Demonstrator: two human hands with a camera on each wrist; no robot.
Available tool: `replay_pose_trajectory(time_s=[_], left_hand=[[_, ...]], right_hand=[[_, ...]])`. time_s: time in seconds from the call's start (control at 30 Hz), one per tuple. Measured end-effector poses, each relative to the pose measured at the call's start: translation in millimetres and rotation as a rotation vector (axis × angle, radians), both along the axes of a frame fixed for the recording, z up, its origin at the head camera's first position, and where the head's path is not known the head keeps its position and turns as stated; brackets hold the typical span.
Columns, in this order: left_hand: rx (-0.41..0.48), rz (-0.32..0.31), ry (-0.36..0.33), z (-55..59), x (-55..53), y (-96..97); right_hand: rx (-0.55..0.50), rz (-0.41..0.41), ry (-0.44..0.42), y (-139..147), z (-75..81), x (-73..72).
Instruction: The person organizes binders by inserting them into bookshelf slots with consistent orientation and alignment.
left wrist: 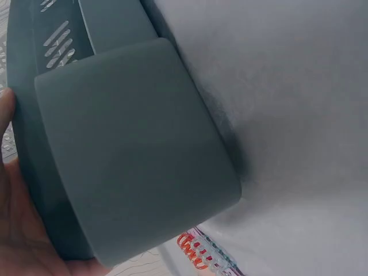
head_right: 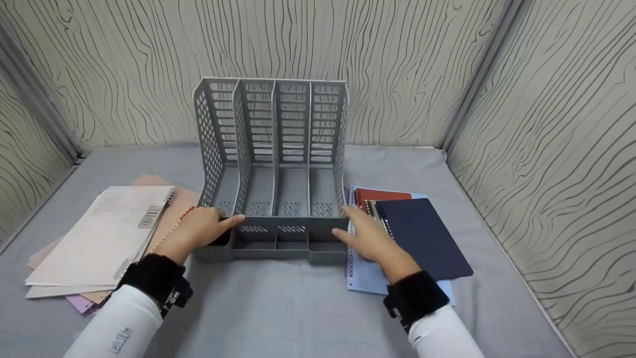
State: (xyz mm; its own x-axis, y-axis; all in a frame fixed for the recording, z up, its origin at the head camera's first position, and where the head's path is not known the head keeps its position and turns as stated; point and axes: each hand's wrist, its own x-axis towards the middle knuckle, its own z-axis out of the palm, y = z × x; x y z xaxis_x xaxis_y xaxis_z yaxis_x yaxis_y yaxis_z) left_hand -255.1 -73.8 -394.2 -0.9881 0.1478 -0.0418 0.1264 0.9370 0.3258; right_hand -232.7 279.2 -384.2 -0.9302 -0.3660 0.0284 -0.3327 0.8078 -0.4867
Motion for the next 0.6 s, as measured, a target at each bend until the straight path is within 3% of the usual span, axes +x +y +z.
replay_pose_trajectory(time_s=[0.17,0.37,0.6], left_hand=[[-0.015,0.007,-0.007,2.5,-0.1,-0.1],[-0.034,-0.012,-0.030,5.2,-1.8,-1.6],[-0.016,-0.023,-0.021,2.0,0.0,-3.5]], right_hand=[[0.055,-0.184,-0.028,42,0.8,-9.8],[0.228,-0.310,-0.247,76,-13.0,-19.9],[0.270,-0.489,-0.458,80,-24.1,-24.5]])
